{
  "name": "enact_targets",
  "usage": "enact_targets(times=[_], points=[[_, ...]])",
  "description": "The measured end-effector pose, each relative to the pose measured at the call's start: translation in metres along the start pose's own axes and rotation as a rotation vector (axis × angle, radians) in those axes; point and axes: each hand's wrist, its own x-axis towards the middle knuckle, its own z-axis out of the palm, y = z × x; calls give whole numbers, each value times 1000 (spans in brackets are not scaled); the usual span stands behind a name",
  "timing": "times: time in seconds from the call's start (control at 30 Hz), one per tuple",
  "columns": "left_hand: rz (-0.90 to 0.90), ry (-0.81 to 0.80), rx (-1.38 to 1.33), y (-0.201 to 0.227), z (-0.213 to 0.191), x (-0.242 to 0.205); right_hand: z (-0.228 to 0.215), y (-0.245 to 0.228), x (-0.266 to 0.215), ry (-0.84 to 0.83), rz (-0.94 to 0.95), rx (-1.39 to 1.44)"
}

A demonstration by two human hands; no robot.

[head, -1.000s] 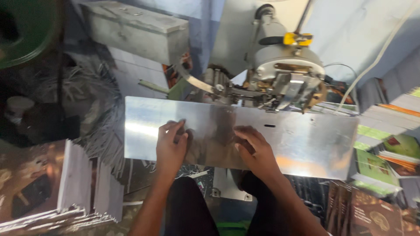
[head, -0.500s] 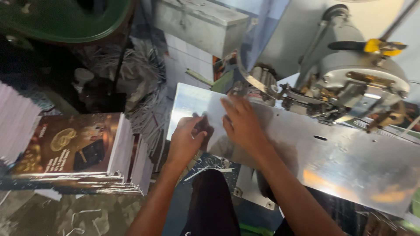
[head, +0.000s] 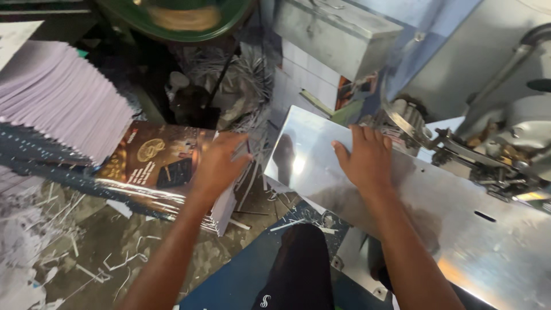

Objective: The person places book covers onto a binding machine, aligns them, and operates the machine to stitch the spine. Finished books are removed and stacked on the table. The person repeats this process with multiple book covers.

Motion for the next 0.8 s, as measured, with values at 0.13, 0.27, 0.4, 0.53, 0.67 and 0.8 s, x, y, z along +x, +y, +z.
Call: enact_targets(times=[0.13, 0.27, 0.4, 0.53, 0.67, 0.8], points=[[-90, 139, 104, -38, -57, -9, -3, 0, -1, 21, -35, -9], [-117, 187, 248, -71, -127, -22, -2, -2, -2, 12, -33, -64], [-103, 229, 406, -99, -186, -31, -2, 1, -4, -13, -14, -85], [-299, 229, 616, -136, -236, -41, 1, 3, -7, 2, -29, -73], [-386, 278, 774, -181, -266, -51, 6, 5, -7, 1, -32, -126], [-393, 210, 808, -230, -298, -51, 10, 7, -9, 17, -44, -125]])
